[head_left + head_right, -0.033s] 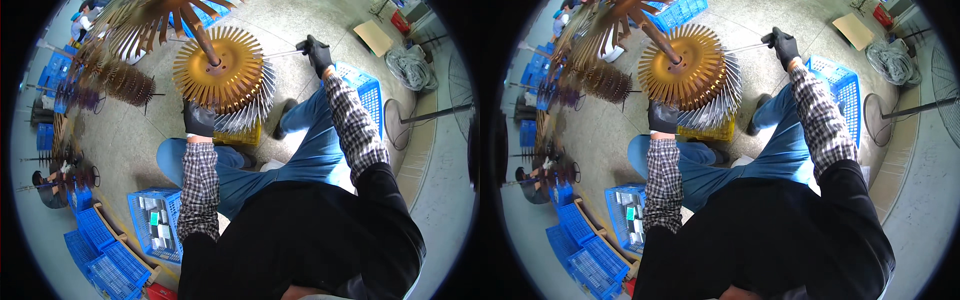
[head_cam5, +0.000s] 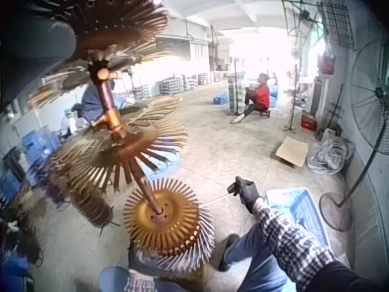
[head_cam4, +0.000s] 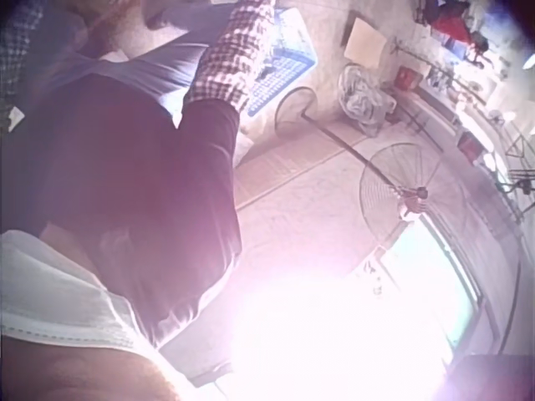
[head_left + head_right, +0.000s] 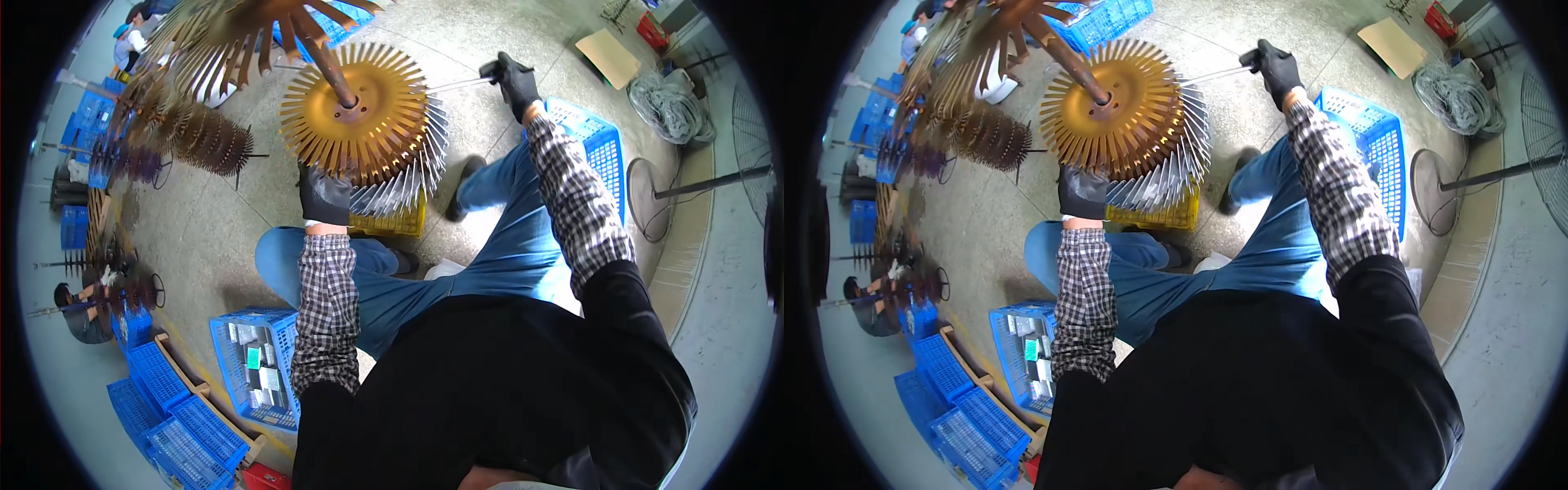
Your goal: Assembling or aligning metal fins on a circular rotor assembly using an alignment tool.
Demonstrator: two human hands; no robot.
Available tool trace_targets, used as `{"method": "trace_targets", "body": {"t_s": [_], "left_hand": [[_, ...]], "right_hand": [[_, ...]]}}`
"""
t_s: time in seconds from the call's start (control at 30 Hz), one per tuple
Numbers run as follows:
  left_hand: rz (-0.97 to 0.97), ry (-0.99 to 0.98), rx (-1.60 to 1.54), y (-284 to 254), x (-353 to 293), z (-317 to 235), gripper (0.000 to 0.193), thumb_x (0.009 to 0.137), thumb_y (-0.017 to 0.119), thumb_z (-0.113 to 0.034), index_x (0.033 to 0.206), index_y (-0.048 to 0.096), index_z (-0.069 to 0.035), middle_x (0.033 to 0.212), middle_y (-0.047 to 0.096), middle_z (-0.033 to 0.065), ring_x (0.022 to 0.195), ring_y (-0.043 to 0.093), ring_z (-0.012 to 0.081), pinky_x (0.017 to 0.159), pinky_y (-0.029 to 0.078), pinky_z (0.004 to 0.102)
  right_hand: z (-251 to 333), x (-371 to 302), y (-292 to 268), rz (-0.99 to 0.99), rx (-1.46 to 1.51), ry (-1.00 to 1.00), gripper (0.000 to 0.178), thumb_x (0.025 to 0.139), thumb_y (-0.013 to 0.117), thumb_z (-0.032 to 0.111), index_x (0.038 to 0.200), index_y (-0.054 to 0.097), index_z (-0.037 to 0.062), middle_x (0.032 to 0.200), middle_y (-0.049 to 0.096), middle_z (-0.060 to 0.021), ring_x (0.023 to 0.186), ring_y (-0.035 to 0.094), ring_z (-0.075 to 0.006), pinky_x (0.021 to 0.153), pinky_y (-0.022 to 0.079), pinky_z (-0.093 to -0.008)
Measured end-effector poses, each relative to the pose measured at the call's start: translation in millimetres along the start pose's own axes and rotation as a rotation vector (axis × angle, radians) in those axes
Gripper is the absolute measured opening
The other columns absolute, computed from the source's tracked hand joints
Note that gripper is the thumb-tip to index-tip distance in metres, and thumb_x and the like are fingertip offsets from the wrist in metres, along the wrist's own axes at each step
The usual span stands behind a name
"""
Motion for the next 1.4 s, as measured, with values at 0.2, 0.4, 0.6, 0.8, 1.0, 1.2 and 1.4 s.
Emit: {"method": "trace_targets", "body": {"t_s": [0.2,0.4,0.6,0.8,1.0,1.2,1.4], "left_hand": [[-0.204,0.045,0.051,-7,5,5,0.038,0.105,0.054,-0.025,0.139,0.059,-0.008,0.141,0.064,0.0132,0.128,0.062,0.0297,0.112,0.048,0.0501],[-0.369,-0.063,0.114,-10,4,-19,0.047,0.101,0.051,-0.011,0.147,0.052,-0.003,0.151,0.056,0.0144,0.121,0.064,0.0278,0.094,0.055,0.0375],[0.018,0.163,1.513,24,3,-44,0.045,0.101,0.056,-0.020,0.140,0.058,0.001,0.147,0.060,0.0146,0.128,0.062,0.0318,0.103,0.052,0.0368],[0.113,0.234,2.067,46,2,-42,0.044,0.099,0.058,-0.030,0.130,0.065,0.001,0.134,0.066,0.0152,0.119,0.064,0.0354,0.098,0.054,0.0393],[-0.215,0.228,2.068,71,5,-46,0.047,0.096,0.058,-0.043,0.116,0.074,-0.002,0.111,0.074,0.0162,0.096,0.070,0.0395,0.081,0.058,0.0448],[-0.304,0.249,2.078,34,-14,-78,0.047,0.098,0.055,-0.042,0.119,0.071,-0.004,0.113,0.072,0.0159,0.099,0.068,0.0388,0.084,0.055,0.0464],[0.058,0.184,2.216,24,-22,-77,0.049,0.107,0.045,-0.023,0.151,0.049,-0.003,0.154,0.054,0.0132,0.140,0.052,0.0306,0.117,0.040,0.0428]], "right_hand": [[-14,27,-6,0.101,0.058,-0.042,0.048,0.108,0.051,0.035,0.097,0.078,-0.0028,0.091,0.078,-0.0111,0.079,0.070,-0.0175,0.082,0.056,-0.0289],[-10,17,-1,0.123,-0.096,-0.003,0.046,0.103,0.056,0.038,0.088,0.081,0.0031,0.085,0.078,-0.0090,0.074,0.069,-0.0164,0.078,0.056,-0.0276],[-22,14,-19,0.136,-0.107,-0.051,0.053,0.100,0.057,0.049,0.082,0.080,0.0056,0.066,0.065,-0.0031,0.066,0.062,-0.0134,0.071,0.052,-0.0258],[-15,16,-22,0.190,-0.143,-0.150,0.055,0.100,0.053,0.054,0.086,0.079,0.0076,0.076,0.075,-0.0046,0.067,0.065,-0.0225,0.076,0.054,-0.0370],[-25,29,-8,0.200,-0.400,-0.268,0.044,0.096,0.057,0.047,0.088,0.078,0.0090,0.081,0.077,-0.0094,0.073,0.067,-0.0309,0.080,0.054,-0.0409],[-16,27,-6,0.217,-0.348,-0.357,0.048,0.098,0.053,0.052,0.088,0.076,0.0110,0.089,0.077,-0.0132,0.080,0.070,-0.0388,0.082,0.055,-0.0451],[-11,21,-7,0.120,-0.259,-0.298,0.048,0.101,0.059,0.049,0.086,0.078,0.0079,0.078,0.075,-0.0088,0.070,0.068,-0.0266,0.078,0.053,-0.0379]]}}
Point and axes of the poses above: each hand's wrist, its own x-axis towards the middle knuckle, its own y-axis out of the palm, z = x × y, the point moved 4 cm from there along x, towards the middle knuckle
